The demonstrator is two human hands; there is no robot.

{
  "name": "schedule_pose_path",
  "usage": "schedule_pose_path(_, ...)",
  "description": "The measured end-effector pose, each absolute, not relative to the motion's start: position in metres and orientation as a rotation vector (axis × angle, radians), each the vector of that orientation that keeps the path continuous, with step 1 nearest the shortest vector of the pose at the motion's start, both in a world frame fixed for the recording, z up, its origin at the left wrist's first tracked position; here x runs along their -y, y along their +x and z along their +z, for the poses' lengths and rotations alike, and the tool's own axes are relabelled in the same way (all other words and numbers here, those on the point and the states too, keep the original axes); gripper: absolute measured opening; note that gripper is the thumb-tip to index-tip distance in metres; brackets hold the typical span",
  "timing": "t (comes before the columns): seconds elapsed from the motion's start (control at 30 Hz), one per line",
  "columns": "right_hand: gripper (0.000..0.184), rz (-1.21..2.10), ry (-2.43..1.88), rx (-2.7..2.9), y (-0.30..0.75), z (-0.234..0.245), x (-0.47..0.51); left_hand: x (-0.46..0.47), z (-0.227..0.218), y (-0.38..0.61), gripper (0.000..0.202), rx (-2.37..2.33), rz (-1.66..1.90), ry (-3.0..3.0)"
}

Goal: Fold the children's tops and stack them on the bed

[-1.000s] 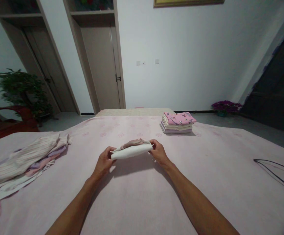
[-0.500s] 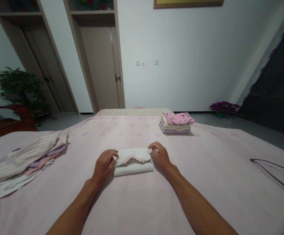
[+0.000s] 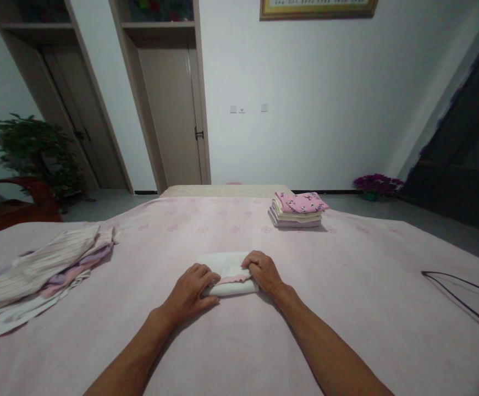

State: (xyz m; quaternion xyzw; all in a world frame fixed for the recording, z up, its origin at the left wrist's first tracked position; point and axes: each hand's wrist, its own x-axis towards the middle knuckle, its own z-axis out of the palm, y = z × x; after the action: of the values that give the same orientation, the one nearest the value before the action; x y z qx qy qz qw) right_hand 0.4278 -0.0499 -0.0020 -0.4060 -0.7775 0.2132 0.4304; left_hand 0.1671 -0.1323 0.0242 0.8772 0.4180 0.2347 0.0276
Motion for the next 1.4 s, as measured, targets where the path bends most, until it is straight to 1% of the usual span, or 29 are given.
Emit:
schedule_pose_path(0.1,0.027,0.659,-1.162,1.555,0.438,-0.011,0.038,0.138,0.026,0.169,0.031,-1.329,0.709,2.725)
schedule_pose_path(0.2,0.029,0.738,-1.237,1.380,0.445,-0.012,0.032,0.140,0.025,0.173,0.038,-1.353,0.717,2.769)
schedule_pose_path(0.3,0.027,0.636,-1.217,1.502,0.442,0.001,0.039,0.138,0.019,0.175,0.038,-1.387,0.779,2.810)
schedule_pose_path(0.4,0.030,0.465,-1.088,1.882,0.428,0.020,0.058,0.134,0.013,0.174,0.033,-1.384,0.884,2.848)
schedule_pose_path(0.43,0.037,0.413,-1.024,2.035,0.422,0.026,0.065,0.132,0.011,0.173,0.032,-1.374,0.924,2.859)
schedule_pose_path(0.53,0.076,0.273,-0.906,2.410,0.404,0.032,0.086,0.130,0.006,0.170,0.028,-1.350,1.053,2.870)
schedule_pose_path(0.57,0.084,0.236,-0.905,2.484,0.398,0.032,0.091,0.130,0.005,0.170,0.025,-1.346,1.103,2.863)
schedule_pose_path(0.6,0.085,0.205,-0.922,2.530,0.392,0.030,0.095,0.129,0.004,0.169,0.022,-1.342,1.153,2.852)
schedule_pose_path(0.63,0.081,0.175,-0.957,2.553,0.387,0.029,0.098,0.129,0.003,0.169,0.020,-1.340,1.196,2.835)
schedule_pose_path(0.73,0.053,0.133,-1.082,2.569,0.376,0.030,0.101,0.130,0.004,0.167,0.014,-1.307,1.301,2.784)
schedule_pose_path(0.8,0.041,0.183,-1.137,2.551,0.376,0.036,0.100,0.131,0.005,0.165,0.018,-1.274,1.381,2.738)
schedule_pose_path(0.9,0.033,0.388,-1.168,2.343,0.387,0.051,0.089,0.129,0.003,0.156,0.032,-1.332,1.552,2.582)
schedule_pose_path(1.0,0.023,0.730,-1.166,1.867,0.410,0.068,0.065,0.122,-0.003,0.145,0.036,-1.531,1.684,2.308)
schedule_pose_path(1.03,0.023,0.878,-1.136,1.664,0.420,0.073,0.054,0.119,-0.006,0.142,0.036,-1.595,1.692,2.213)
schedule_pose_path(1.1,0.031,1.173,-0.984,1.258,0.441,0.082,0.034,0.112,-0.012,0.138,0.038,-1.693,1.644,2.047)
schedule_pose_path(1.2,0.038,1.473,-0.780,0.814,0.471,0.086,0.010,0.104,-0.018,0.137,0.042,-1.744,1.493,1.900)
schedule_pose_path(1.3,0.034,1.618,-0.761,0.545,0.496,0.081,-0.001,0.100,-0.020,0.139,0.042,-1.727,1.360,1.881)
schedule_pose_path(1.4,0.035,1.609,-0.799,0.423,0.514,0.071,-0.005,0.098,-0.022,0.140,0.041,-1.698,1.288,1.923)
